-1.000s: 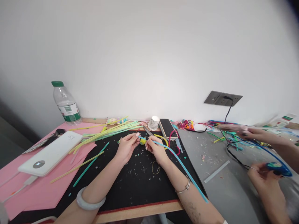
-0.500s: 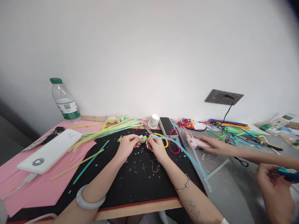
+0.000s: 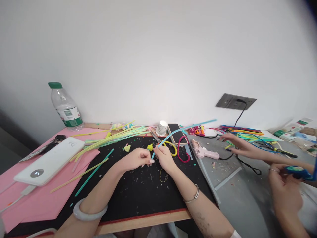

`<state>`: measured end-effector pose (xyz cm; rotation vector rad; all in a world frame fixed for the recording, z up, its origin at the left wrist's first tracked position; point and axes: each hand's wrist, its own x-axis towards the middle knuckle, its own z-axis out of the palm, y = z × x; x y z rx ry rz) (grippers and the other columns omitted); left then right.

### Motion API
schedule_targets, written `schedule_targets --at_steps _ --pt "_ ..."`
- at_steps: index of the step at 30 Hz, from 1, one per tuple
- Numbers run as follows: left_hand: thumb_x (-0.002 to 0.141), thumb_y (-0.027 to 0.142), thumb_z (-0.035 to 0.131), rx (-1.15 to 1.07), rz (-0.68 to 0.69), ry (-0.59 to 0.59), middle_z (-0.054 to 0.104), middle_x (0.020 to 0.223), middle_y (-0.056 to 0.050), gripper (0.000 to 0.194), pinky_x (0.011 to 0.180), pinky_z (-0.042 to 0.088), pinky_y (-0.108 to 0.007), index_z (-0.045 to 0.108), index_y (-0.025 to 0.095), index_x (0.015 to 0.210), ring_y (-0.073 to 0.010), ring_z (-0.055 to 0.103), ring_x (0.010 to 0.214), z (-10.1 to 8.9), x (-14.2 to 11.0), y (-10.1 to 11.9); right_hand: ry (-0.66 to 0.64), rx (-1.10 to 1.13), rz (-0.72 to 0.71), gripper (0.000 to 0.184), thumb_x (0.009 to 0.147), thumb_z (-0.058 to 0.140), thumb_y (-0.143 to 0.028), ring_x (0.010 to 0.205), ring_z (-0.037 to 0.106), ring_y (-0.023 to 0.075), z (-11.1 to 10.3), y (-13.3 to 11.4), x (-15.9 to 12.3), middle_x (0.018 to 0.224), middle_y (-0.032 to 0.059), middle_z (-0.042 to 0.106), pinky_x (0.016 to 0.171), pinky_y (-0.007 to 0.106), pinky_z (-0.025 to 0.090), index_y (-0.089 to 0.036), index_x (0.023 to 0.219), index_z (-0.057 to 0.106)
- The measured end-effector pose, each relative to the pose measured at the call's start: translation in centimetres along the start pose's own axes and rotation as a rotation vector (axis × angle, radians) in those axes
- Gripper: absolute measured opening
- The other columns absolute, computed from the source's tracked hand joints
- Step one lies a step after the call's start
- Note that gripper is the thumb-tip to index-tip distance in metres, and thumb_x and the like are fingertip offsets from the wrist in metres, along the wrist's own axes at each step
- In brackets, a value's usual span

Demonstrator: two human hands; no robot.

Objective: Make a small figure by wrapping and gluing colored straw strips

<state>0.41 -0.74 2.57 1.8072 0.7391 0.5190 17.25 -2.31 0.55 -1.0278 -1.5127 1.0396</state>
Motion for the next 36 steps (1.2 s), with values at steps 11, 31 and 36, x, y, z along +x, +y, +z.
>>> schedule_targets --at_steps 11,31,36 --pt "0.07 0.04 0.062 -0.045 -0.111 0.113 0.056 0.051 0.001 0.026 0.047 0.042 -0.022 0.059 0.015 0.062 -0.0116 0.054 0.047 1.0 0.0 -0.3 0.014 -0.176 -0.022 0.043 0.084 0.047 -0.044 0.047 0.034 0.0078 0.3 -0.7 0.2 0.048 -0.0042 0.039 0.047 0.023 0.026 -0.017 0.052 0.043" --pt "0.08 0.026 0.051 0.293 0.115 0.527 0.071 0.074 0.0 0.02 0.069 0.049 -0.025 0.068 0.021 0.073 -0.0129 0.064 0.062 0.3 -0.4 -0.1 0.054 0.083 0.075 0.044 0.084 0.05 -0.043 0.038 0.034 0.0052 0.1 -0.5 0.6 0.047 -0.0018 0.047 0.04 0.022 0.023 -0.015 0.051 0.055" --pt "0.083 0.032 0.048 0.352 0.128 0.555 0.07 0.081 -0.001 0.022 0.073 0.047 -0.025 0.067 0.022 0.08 -0.015 0.064 0.067 0.3 -0.4 -0.1 0.071 0.107 0.116 0.042 0.082 0.051 -0.042 0.036 0.033 0.005 0.2 -0.8 0.6 0.045 -0.0013 0.049 0.039 0.021 0.021 -0.015 0.05 0.055"
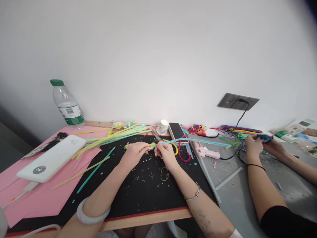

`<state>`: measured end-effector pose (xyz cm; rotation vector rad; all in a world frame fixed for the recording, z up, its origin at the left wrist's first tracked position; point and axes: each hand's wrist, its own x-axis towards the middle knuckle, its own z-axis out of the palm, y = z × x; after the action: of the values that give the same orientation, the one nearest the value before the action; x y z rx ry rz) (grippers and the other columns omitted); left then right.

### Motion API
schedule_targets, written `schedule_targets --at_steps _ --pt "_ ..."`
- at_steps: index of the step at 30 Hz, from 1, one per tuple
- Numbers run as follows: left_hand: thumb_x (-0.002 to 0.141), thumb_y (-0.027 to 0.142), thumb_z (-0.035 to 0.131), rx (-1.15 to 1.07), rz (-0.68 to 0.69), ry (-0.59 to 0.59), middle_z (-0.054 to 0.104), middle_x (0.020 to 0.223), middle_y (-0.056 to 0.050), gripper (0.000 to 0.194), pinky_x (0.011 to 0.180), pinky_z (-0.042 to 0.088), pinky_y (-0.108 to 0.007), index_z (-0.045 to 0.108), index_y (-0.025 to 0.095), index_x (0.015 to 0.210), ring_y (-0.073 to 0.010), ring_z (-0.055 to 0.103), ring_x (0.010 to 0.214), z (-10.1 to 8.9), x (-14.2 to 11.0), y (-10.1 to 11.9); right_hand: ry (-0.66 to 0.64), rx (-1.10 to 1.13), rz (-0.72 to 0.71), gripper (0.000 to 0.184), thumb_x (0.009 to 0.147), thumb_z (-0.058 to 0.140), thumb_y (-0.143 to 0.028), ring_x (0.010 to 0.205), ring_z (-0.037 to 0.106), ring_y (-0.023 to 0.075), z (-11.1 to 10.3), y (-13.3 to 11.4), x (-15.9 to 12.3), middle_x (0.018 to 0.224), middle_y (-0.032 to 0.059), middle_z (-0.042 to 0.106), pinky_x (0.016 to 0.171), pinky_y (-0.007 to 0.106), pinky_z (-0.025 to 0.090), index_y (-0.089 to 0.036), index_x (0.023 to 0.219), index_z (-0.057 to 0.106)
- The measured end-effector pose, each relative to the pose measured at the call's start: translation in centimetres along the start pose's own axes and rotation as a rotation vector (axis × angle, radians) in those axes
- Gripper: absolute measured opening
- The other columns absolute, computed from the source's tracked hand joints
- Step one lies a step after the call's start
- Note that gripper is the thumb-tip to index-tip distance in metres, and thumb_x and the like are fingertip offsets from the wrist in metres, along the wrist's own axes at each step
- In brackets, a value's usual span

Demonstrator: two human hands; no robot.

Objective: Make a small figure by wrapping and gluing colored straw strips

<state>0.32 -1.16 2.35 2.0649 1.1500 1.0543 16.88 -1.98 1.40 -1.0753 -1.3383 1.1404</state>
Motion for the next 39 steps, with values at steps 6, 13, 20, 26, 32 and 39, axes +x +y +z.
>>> schedule_targets --at_steps 6,13,20,26,32,39 --pt "0.078 0.035 0.056 -0.004 -0.004 0.068 0.072 0.085 -0.002 0.018 0.077 0.047 -0.028 0.068 0.023 0.085 -0.0183 0.065 0.077 0.3 -0.1 -0.2 0.037 0.129 0.1 0.041 0.078 0.051 -0.043 0.032 0.032 0.005 0.1 -0.2 0.0 0.038 -0.0005 0.05 0.037 0.021 0.018 -0.015 0.048 0.054" --pt "0.081 0.029 0.052 0.008 0.088 0.048 0.072 0.082 -0.002 0.019 0.076 0.045 -0.026 0.069 0.022 0.079 -0.0165 0.064 0.074 0.0 -0.2 -0.1 -0.024 0.218 0.114 0.04 0.078 0.051 -0.039 0.032 0.033 0.0053 0.1 -0.2 0.0 0.038 -0.0007 0.05 0.037 0.021 0.018 -0.015 0.047 0.054" --pt "0.08 0.029 0.051 -0.032 0.01 0.033 0.071 0.079 -0.002 0.018 0.077 0.046 -0.028 0.067 0.023 0.076 -0.0165 0.063 0.073 0.1 -0.1 0.3 -0.029 0.199 0.104 0.038 0.078 0.052 -0.04 0.033 0.034 0.0052 0.0 -0.1 0.0 0.041 -0.0012 0.05 0.037 0.021 0.019 -0.015 0.05 0.053" --pt "0.066 0.035 0.068 -0.541 -0.321 0.089 0.07 0.077 -0.004 0.028 0.071 0.052 -0.032 0.067 0.016 0.086 -0.018 0.064 0.07 0.9 0.1 0.4 -0.041 0.192 0.029 0.038 0.08 0.051 -0.046 0.038 0.037 0.0057 0.3 -0.4 -0.2 0.055 0.002 0.058 0.038 0.021 0.023 -0.014 0.06 0.057" --pt "0.067 0.043 0.068 -0.815 -0.384 0.139 0.059 0.062 0.0 0.03 0.064 0.048 -0.027 0.066 0.014 0.077 -0.0112 0.053 0.059 1.5 -0.1 0.8 -0.124 0.061 -0.048 0.035 0.084 0.049 -0.047 0.04 0.04 0.0067 0.5 -0.6 -0.5 0.054 -0.0011 0.054 0.039 0.021 0.029 -0.016 0.072 0.062" --pt "0.072 0.047 0.061 -0.639 -0.347 0.148 0.052 0.059 0.002 0.031 0.058 0.042 -0.024 0.06 0.016 0.069 -0.0104 0.047 0.056 1.4 0.0 0.5 -0.118 -0.021 -0.045 0.04 0.085 0.044 -0.049 0.043 0.04 0.0074 0.4 -0.3 -0.6 0.058 -0.0004 0.053 0.043 0.022 0.03 -0.016 0.074 0.062"
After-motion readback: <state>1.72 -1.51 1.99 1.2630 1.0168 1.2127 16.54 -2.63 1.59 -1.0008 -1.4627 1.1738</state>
